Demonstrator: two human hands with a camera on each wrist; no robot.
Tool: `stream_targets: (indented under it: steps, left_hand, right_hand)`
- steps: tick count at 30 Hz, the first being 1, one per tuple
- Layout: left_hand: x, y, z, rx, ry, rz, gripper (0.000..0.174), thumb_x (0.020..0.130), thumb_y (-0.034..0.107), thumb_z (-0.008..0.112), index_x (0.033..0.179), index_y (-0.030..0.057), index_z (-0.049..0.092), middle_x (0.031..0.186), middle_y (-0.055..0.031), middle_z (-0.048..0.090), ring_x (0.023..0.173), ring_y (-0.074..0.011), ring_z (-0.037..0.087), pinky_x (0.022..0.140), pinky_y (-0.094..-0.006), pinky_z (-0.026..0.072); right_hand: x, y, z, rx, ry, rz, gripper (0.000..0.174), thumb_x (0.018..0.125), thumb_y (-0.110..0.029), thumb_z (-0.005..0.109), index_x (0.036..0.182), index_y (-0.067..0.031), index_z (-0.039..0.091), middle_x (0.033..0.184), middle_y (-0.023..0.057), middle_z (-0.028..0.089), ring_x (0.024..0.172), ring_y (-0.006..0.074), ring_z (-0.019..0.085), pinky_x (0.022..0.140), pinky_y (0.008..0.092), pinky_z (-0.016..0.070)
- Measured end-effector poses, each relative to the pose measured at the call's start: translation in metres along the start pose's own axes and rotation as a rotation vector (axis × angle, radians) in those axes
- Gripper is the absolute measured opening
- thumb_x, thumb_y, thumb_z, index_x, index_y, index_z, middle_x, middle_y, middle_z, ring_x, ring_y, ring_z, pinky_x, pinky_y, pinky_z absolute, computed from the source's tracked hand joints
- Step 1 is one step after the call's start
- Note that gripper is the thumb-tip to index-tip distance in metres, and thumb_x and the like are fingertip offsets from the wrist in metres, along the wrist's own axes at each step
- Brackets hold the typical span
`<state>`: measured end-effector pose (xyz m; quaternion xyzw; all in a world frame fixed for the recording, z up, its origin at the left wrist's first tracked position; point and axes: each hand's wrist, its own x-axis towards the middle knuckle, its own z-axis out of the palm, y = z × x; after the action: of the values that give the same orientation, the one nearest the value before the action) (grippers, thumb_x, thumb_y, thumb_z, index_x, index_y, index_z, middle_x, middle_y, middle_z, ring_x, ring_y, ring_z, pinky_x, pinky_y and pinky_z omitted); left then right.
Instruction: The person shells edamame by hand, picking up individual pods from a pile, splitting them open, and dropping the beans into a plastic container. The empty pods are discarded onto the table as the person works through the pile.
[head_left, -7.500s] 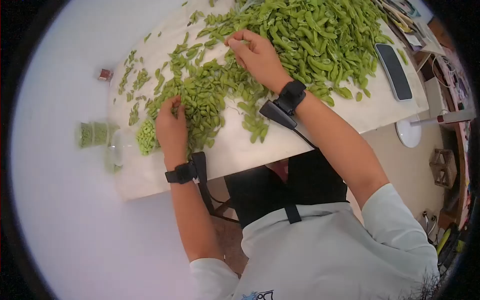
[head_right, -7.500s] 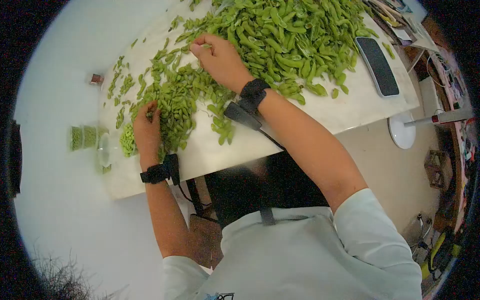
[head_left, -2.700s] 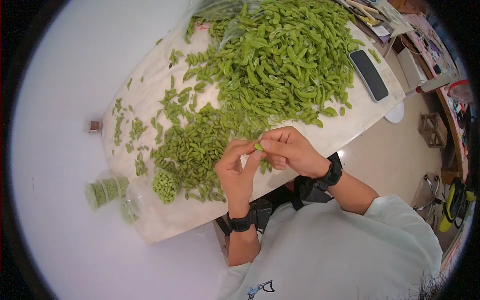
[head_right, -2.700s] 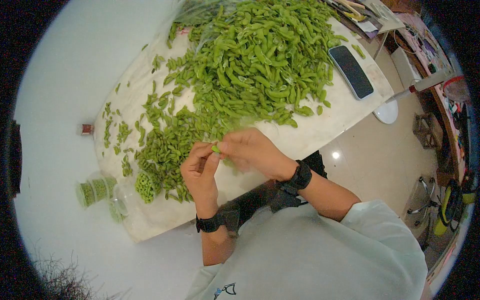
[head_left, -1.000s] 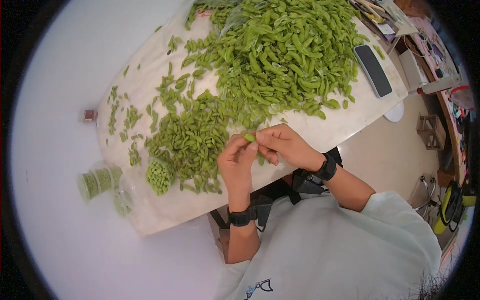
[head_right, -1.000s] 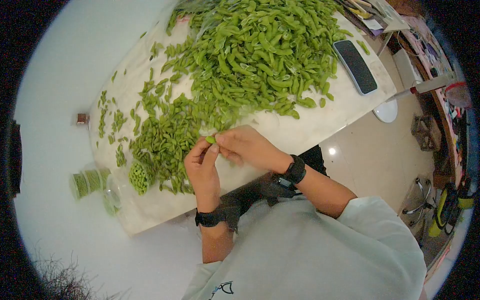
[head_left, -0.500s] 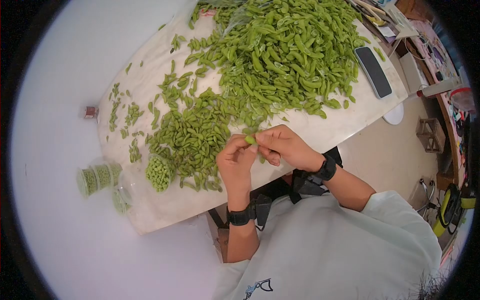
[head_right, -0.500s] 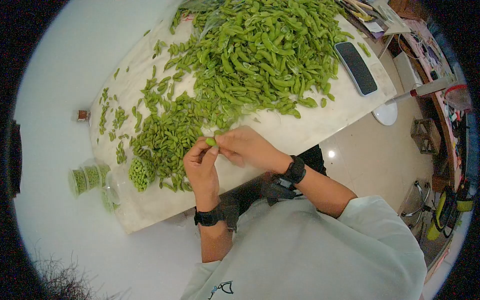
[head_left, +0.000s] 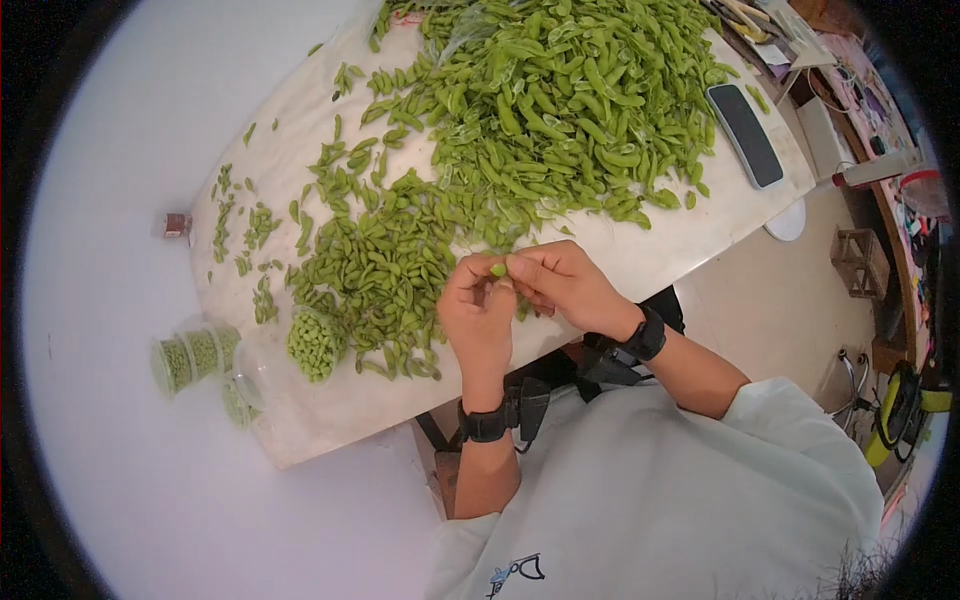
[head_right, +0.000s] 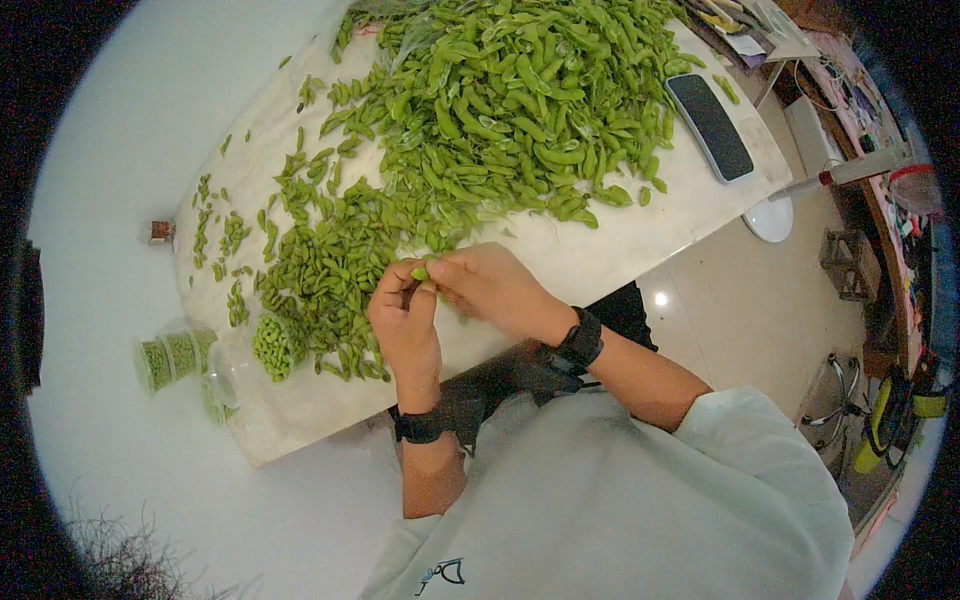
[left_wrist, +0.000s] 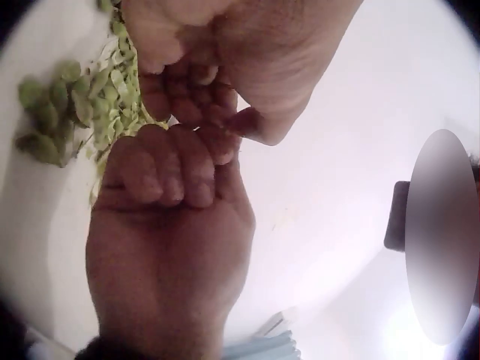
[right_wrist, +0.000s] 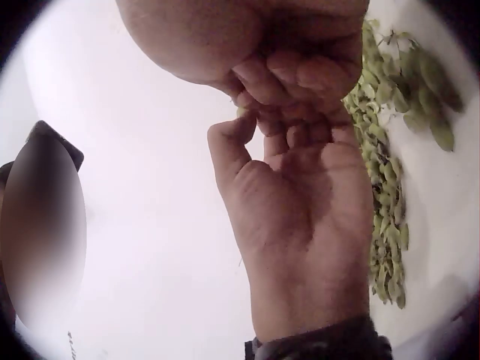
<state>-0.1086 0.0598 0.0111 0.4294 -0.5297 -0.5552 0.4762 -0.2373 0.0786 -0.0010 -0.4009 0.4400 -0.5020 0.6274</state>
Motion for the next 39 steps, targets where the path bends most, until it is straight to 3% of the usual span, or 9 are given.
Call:
stream_targets:
  steps: [5,11,17,23,28,39]
  left_hand:
    - [0.0,0.0,0.001,0.021,-0.012,-0.039,0.011,0.083,-0.002,0.049,0.09,0.0015,0.057,0.081,0.0012,0.055,0.073,-0.0066,0.048,0.07,-0.0201,0.0395]
    - [0.003,0.0,-0.004,-0.042,-0.047,-0.096,0.007,0.087,0.001,0.05,0.088,0.0019,0.056,0.081,0.0012,0.055,0.073,-0.0054,0.048,0.069,-0.0191,0.039]
    - [-0.001,-0.012,-0.016,-0.105,-0.063,-0.103,0.008,0.091,0.008,0.054,0.088,0.0022,0.057,0.08,0.0012,0.057,0.072,-0.0056,0.05,0.067,-0.0198,0.0403]
    - [-0.003,-0.008,-0.021,-0.025,-0.029,-0.121,0.014,0.092,0.013,0.058,0.084,0.001,0.056,0.077,-0.0003,0.056,0.07,-0.0084,0.051,0.067,-0.0223,0.0421]
    - [-0.005,-0.007,-0.016,-0.219,-0.044,-0.074,0.016,0.09,0.013,0.061,0.081,0.0006,0.055,0.075,-0.0011,0.055,0.07,-0.01,0.051,0.067,-0.0241,0.0426]
    - [-0.006,0.005,-0.012,-0.115,-0.092,-0.144,0.01,0.088,0.008,0.061,0.083,0.002,0.055,0.08,-0.0017,0.055,0.072,-0.0098,0.051,0.068,-0.0229,0.0416]
  right_hand:
    - [0.0,0.004,-0.001,0.025,0.003,0.016,0.047,0.096,-0.04,0.047,0.062,-0.0066,0.048,0.054,-0.0045,0.041,0.049,0.0059,0.037,0.044,0.0235,0.0309]
    - [0.001,-0.007,-0.002,0.18,-0.052,0.171,0.046,0.096,-0.041,0.046,0.061,-0.0094,0.047,0.053,-0.0057,0.038,0.048,0.0057,0.034,0.044,0.0229,0.0287]
    - [-0.001,-0.01,-0.002,0.157,-0.132,0.155,0.044,0.095,-0.038,0.049,0.062,-0.0089,0.046,0.055,-0.0053,0.039,0.051,0.0059,0.035,0.046,0.0236,0.0284]
    - [0.002,-0.007,-0.014,-0.311,-0.191,-0.113,0.033,0.096,-0.03,0.051,0.075,-0.0051,0.052,0.062,-0.0038,0.046,0.055,0.0031,0.041,0.049,0.021,0.0346]
    - [-0.002,-0.021,-0.008,-0.185,-0.203,-0.025,0.033,0.097,-0.031,0.049,0.079,-0.0038,0.055,0.063,-0.0035,0.046,0.055,0.0035,0.039,0.05,0.0212,0.0333]
    - [-0.003,-0.011,-0.009,-0.102,-0.102,0.034,0.037,0.098,-0.027,0.046,0.074,-0.0001,0.057,0.063,-0.0019,0.05,0.053,0.0052,0.039,0.048,0.022,0.0326]
